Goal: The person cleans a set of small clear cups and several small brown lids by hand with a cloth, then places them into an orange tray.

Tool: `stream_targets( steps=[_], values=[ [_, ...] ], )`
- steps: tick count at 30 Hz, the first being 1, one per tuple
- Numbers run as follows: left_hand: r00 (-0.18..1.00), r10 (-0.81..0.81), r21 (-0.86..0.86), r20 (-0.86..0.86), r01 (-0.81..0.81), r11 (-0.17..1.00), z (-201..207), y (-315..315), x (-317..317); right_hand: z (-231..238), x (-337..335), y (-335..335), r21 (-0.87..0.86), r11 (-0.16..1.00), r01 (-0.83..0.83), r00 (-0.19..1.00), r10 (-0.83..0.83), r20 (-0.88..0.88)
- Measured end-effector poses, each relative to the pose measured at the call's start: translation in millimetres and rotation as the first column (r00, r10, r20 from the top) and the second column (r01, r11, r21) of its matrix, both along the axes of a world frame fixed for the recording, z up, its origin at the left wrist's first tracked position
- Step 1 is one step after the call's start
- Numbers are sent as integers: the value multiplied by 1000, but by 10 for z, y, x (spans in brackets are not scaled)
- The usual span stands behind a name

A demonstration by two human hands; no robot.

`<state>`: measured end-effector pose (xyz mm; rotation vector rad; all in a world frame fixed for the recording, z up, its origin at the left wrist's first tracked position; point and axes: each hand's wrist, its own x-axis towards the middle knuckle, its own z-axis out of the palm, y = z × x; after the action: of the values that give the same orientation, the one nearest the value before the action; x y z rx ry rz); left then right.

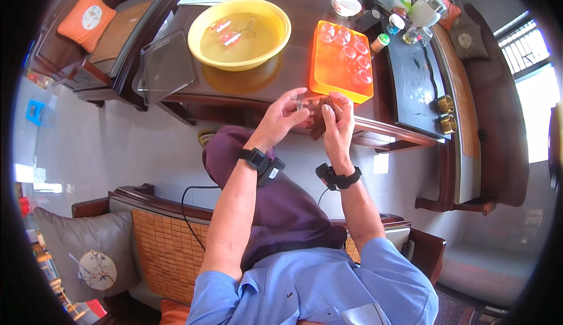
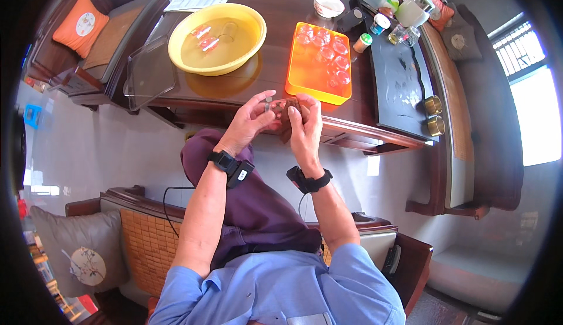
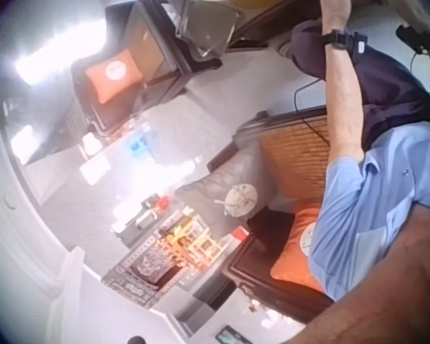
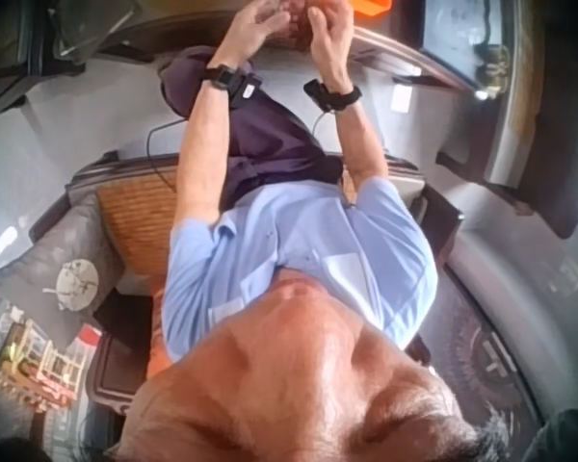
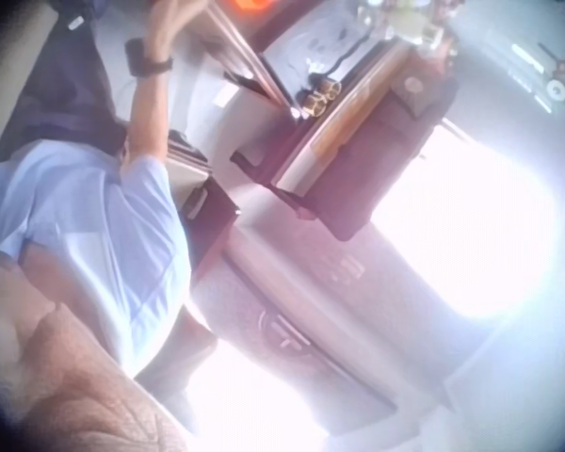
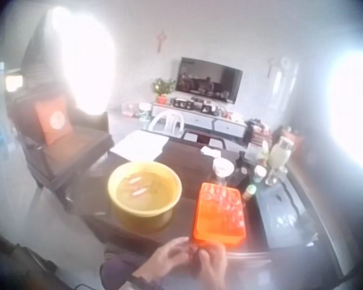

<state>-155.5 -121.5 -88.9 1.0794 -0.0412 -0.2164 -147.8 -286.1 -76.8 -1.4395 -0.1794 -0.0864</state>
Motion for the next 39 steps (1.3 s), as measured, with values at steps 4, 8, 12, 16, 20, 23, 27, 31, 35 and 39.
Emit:
stream_targets(
  steps=[4,8,12,16,20,23,27,31,35,39],
  values=[
    [973,-162,-178,-167,131,975,-184,94,56,-152,-43,6,-124,992,16,986,4,166],
    [999,-29,47,37,27,999,-123,34,24,19,-92,-27,-52,997,-60,995,55,-79],
    [1000,5,29,9,-5,1000,-13,-14,26,88,-79,-27,-27,999,-17,997,15,-73],
    [960,-211,-207,-185,172,963,-336,78,154,-204,-20,-8,-238,969,72,944,11,330],
    [997,-71,25,-23,72,997,-256,28,138,-89,-59,-25,-117,993,-14,1000,13,-7],
    [990,2,125,141,-20,992,-147,-44,79,144,27,-108,3,999,-42,975,41,-219],
    [994,71,88,77,-78,993,-52,-41,93,139,142,-135,138,973,184,983,-179,-44],
    [987,-145,-152,-73,133,979,-171,63,107,278,123,-265,-264,965,-4,981,55,186],
    [984,-178,-218,-25,168,961,-138,72,55,274,197,-256,-286,953,-99,993,114,38],
    [992,-113,-139,-57,104,985,-62,58,27,290,182,-290,-309,943,-126,988,90,-127]
  ],
)
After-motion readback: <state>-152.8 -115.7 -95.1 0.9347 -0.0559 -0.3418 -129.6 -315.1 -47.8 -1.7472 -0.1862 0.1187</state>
